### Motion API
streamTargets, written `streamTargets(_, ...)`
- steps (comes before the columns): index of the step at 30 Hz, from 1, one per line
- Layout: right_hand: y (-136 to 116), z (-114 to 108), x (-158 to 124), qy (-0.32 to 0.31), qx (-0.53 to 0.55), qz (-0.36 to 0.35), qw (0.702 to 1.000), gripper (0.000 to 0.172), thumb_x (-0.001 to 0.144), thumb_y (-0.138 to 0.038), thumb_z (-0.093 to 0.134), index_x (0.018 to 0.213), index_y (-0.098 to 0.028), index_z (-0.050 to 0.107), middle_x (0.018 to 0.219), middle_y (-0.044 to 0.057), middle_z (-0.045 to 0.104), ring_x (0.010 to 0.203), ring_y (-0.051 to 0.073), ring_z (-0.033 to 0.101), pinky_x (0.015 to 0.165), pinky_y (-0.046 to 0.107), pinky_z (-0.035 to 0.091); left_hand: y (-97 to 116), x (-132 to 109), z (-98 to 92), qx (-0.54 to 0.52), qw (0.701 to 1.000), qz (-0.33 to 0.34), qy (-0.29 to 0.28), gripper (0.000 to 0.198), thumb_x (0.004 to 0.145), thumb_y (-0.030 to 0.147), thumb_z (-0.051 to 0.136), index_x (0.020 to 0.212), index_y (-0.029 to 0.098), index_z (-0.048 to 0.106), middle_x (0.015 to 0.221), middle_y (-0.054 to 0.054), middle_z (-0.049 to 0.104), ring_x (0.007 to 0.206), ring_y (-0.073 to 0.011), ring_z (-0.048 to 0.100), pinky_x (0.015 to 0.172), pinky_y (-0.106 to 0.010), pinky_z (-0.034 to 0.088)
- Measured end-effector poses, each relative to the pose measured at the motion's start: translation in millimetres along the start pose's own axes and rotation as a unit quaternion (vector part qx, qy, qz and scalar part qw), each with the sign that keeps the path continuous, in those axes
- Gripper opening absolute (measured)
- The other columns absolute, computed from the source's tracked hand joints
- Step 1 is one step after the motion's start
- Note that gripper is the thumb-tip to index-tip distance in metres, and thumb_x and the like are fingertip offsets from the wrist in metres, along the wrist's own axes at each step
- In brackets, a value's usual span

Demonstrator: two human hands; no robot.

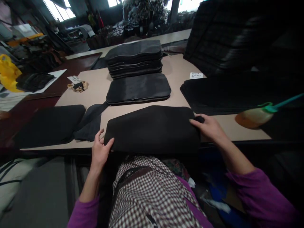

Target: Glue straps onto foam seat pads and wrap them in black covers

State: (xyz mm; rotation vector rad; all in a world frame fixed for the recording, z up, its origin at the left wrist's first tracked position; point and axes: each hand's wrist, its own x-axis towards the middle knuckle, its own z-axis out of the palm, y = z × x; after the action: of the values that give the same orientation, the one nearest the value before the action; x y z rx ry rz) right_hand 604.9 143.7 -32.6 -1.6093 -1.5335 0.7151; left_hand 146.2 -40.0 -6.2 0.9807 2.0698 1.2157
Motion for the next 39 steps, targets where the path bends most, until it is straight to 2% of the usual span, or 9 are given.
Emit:
streamTargets(4,-13,25,-4,-0.029,-0.161,-0.051,0.985,0.038,0.083,-0.050,0.073,0.109,-0.023,0.075,0.099,0.011,0.078,0.093,0.035,0.072,0.083,0.046,0.055,-5,-6,-26.3,0.208,0.976,0.041,0.051,0.064,0.091,0.047,0.071,0.150,0.027,0.055,0.107,-0.008,0.079,0.097,-0.0274,0.076,0.090,-0.038,0.057)
streamTargets(7,-28,42,-4,-0.050,-0.199,-0.085,0.975,0.038,0.088,-0.048,0.069,0.116,-0.022,0.074,0.106,0.012,0.078,0.097,0.035,0.073,0.085,0.045,0.055,-8,-7,-39.3,0.291,0.955,0.027,0.040,0.054,0.095,0.049,0.063,0.145,0.028,0.062,0.087,-0.004,0.076,0.080,-0.0258,0.073,0.081,-0.036,0.054)
streamTargets(13,-35,47,24,-0.013,-0.247,-0.074,0.966,0.041,0.090,-0.048,0.070,0.122,-0.022,0.074,0.113,0.014,0.078,0.102,0.038,0.073,0.084,0.045,0.054,-1,-11,-24.1,0.337,0.939,0.066,0.005,0.050,0.099,0.050,0.057,0.143,0.026,0.066,0.055,0.003,0.060,0.060,-0.0235,0.065,0.068,-0.032,0.050)
streamTargets(16,-35,41,41,0.033,-0.228,-0.109,0.967,0.037,0.092,-0.047,0.069,0.120,-0.023,0.074,0.117,0.013,0.077,0.103,0.036,0.072,0.085,0.043,0.053,4,-26,-6.7,0.283,0.937,0.199,0.038,0.044,0.101,0.045,0.056,0.137,0.022,0.070,0.089,-0.006,0.080,0.074,-0.0224,0.074,0.080,-0.033,0.056)
streamTargets(19,-28,36,49,0.060,-0.246,-0.105,0.962,0.036,0.094,-0.049,0.067,0.120,-0.024,0.073,0.109,0.014,0.078,0.098,0.035,0.072,0.081,0.042,0.052,3,-37,3.9,0.248,0.918,0.309,0.015,0.039,0.103,0.038,0.056,0.135,0.023,0.071,0.125,-0.010,0.078,0.101,-0.0228,0.077,0.096,-0.031,0.055)
streamTargets(23,-15,39,49,-0.009,-0.334,-0.034,0.942,0.039,0.093,-0.052,0.067,0.115,-0.021,0.073,0.101,0.018,0.077,0.088,0.039,0.071,0.072,0.043,0.049,-2,-30,0.7,0.288,0.946,0.148,-0.021,0.042,0.103,0.045,0.053,0.135,0.024,0.071,0.090,-0.006,0.081,0.079,-0.0237,0.076,0.075,-0.032,0.054)
streamTargets(27,-22,54,38,-0.005,-0.312,-0.089,0.946,0.035,0.095,-0.047,0.065,0.119,-0.023,0.071,0.110,0.015,0.077,0.093,0.036,0.071,0.074,0.040,0.049,-6,-14,-16.4,0.314,0.948,0.034,-0.032,0.048,0.100,0.054,0.054,0.136,0.026,0.071,0.053,0.003,0.058,0.058,-0.0229,0.064,0.064,-0.030,0.046)
streamTargets(33,-46,75,35,-0.018,-0.283,-0.114,0.952,0.031,0.100,-0.043,0.060,0.119,-0.020,0.070,0.114,0.016,0.076,0.101,0.033,0.070,0.080,0.038,0.048,-12,7,-30.1,0.430,0.902,0.042,0.002,0.054,0.099,0.062,0.050,0.139,0.030,0.070,0.082,-0.010,0.074,0.081,-0.0312,0.070,0.073,-0.036,0.048)
streamTargets(39,-46,35,32,0.081,-0.259,-0.073,0.960,0.030,0.104,-0.036,0.048,0.114,-0.020,0.072,0.113,0.015,0.075,0.102,0.032,0.069,0.085,0.038,0.047,0,13,-18.3,0.529,0.847,0.050,-0.004,0.067,0.102,0.069,0.037,0.154,0.031,0.055,0.087,-0.018,0.076,0.081,-0.0375,0.073,0.074,-0.045,0.053)
